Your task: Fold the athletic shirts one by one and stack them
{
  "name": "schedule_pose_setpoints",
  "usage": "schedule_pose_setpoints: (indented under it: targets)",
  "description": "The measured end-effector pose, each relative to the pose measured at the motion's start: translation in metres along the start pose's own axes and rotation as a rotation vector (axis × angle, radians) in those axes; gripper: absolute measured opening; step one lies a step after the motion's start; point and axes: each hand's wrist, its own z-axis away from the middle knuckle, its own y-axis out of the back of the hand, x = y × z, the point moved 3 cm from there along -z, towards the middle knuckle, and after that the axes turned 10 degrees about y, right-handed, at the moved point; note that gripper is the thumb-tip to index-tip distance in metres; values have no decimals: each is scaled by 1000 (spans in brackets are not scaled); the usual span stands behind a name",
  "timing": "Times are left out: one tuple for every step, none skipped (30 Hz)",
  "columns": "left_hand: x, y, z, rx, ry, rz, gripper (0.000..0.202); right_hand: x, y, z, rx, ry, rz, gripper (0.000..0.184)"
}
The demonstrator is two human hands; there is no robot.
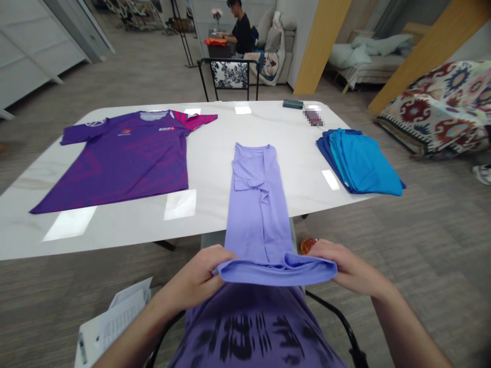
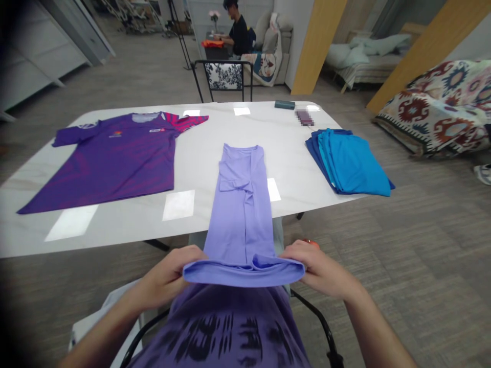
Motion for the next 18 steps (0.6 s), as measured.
schedule_pose_setpoints:
  targets:
    - [6,12,-5,38,26,24,34,-7,12,-8,48,-6,-12,25]
    - [10,25,-14,83,50,44,41,-10,26,-19,107,-13,-17,28]
    - [12,39,-28,138,72,67,48,-9,42,-35,170,-21,-18,31]
    - [11,56,-46,204,90,96,53,-4,59,-54,238,-27,-13,35]
    - [9,74,-69,272,104,128,57,6,76,-76,308,-32,-4,39]
    - [4,92,-96,332,113,157,60,19,94,-102,376,-31,8,43]
    - [-2,111,-126,379,117,179,63,36,111,-130,437,-27,19,48]
    - [-10,129,-158,412,125,189,66,56,128,-160,490,-22,27,52]
    - [-20,146,-191,436,143,177,68,78,143,-191,524,-22,32,56]
    - [-30,161,-224,457,174,138,70,102,156,-221,543,-34,41,58]
    - [-41,172,-255,486,219,65,69,126,165,-248,549,-71,63,59]
    - [-53,180,-281,533,271,-35,67,149,171,-273,553,-136,108,58]
    - [-63,182,-302,592,317,-152,63,171,174,-292,561,-216,179,58]
    - [-73,180,-319,647,340,-271,61,189,173,-307,568,-297,270,59]
    - [-81,173,-330,680,329,-376,63,204,169,-316,568,-357,369,63]
    - [-88,160,-337,677,282,-458,67,214,160,-322,557,-385,463,68]
    - [-95,144,-340,638,212,-513,72,221,149,-324,525,-379,539,71]
    - [-100,127,-340,567,140,-545,76,226,135,-323,473,-348,592,74]
